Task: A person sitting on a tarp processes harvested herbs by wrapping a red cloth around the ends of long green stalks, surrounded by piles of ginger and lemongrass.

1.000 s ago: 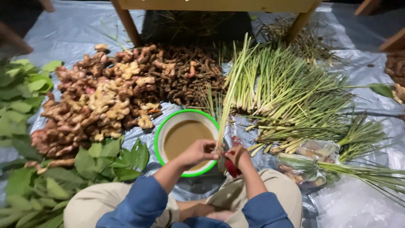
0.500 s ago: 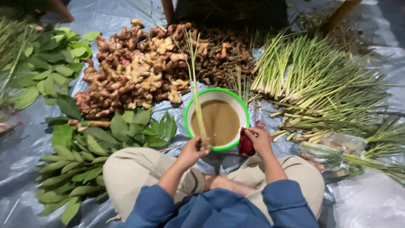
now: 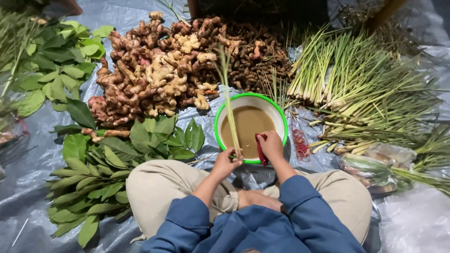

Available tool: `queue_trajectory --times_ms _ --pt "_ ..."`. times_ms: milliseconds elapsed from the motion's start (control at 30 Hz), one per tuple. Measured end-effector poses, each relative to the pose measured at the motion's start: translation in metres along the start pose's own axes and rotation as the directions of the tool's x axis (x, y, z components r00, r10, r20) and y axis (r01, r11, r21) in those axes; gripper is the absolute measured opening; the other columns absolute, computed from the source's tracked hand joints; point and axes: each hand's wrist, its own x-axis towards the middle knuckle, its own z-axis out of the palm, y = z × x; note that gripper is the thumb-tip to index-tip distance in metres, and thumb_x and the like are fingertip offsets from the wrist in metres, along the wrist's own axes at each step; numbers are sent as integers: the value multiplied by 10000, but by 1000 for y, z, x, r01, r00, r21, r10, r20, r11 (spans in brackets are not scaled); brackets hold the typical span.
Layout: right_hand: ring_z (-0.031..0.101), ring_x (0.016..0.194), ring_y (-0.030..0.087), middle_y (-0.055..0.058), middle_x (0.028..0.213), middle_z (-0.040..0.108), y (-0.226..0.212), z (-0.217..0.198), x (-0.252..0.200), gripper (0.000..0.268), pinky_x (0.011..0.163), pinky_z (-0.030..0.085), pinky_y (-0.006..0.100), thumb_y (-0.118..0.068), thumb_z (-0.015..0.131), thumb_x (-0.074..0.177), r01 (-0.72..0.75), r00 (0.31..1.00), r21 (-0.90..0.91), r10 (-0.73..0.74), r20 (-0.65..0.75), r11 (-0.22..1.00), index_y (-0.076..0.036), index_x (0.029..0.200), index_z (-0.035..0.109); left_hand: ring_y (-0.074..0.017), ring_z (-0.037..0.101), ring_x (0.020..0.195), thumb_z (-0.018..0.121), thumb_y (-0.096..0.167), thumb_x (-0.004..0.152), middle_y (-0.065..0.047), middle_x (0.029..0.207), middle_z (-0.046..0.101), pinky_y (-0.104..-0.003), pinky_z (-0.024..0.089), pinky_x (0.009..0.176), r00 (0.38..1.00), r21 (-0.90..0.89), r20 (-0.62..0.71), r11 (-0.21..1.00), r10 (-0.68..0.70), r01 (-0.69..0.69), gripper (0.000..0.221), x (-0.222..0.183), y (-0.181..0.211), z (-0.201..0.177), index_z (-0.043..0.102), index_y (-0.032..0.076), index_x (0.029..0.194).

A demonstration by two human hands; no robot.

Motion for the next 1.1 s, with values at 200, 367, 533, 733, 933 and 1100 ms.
queue_trajectory --times_ms 200,367,533,733,933,1100 --pt "733 1023 397 161 936 757 -35 -1 0 246 896 590 498 -268 608 939 -145 936 -319 234 262 937 -122 979 802 -141 655 892 834 -76 748 -113 1059 658 -325 625 806 999 50 37 999 -15 14 577 4 4 9 664 65 1282" --pt "747 976 419 166 891 769 8 46 28 221 824 600 504 -181 596 876 14 932 -500 171 321 866 -120 811 798 -145 636 885 834 -72 744 -98 1041 629 -326 621 817 998 45 61 999 -28 25 578 8 4 12 662 58 1280" --pt "736 1051 402 190 992 784 -26 24 12 295 895 581 534 -285 626 812 112 891 -564 168 422 818 -98 929 822 -107 653 844 849 -56 734 -51 1006 625 -274 633 795 997 46 62 998 -45 42 571 9 6 10 662 72 1258" --pt "686 1177 347 146 1163 758 -57 -10 -7 424 997 534 502 -367 691 814 230 822 -583 166 545 779 -120 1149 771 -152 660 901 839 -55 761 -99 1048 643 -329 618 837 997 23 76 999 -34 32 565 14 6 9 659 69 1281" --pt "599 1253 443 235 1284 659 -49 -23 -20 368 1092 475 538 -131 599 987 151 898 -103 -93 430 983 -133 1351 650 -154 671 901 836 -59 764 -97 1046 651 -331 624 839 998 12 67 1000 -21 20 554 11 8 8 662 75 1272" --pt "688 979 298 61 950 633 18 20 1 198 910 566 384 -259 725 919 258 961 13 -258 99 966 -175 1098 735 -227 686 931 828 -84 768 -191 1089 687 -384 618 833 998 18 57 1000 11 -12 591 14 0 7 661 63 1315"
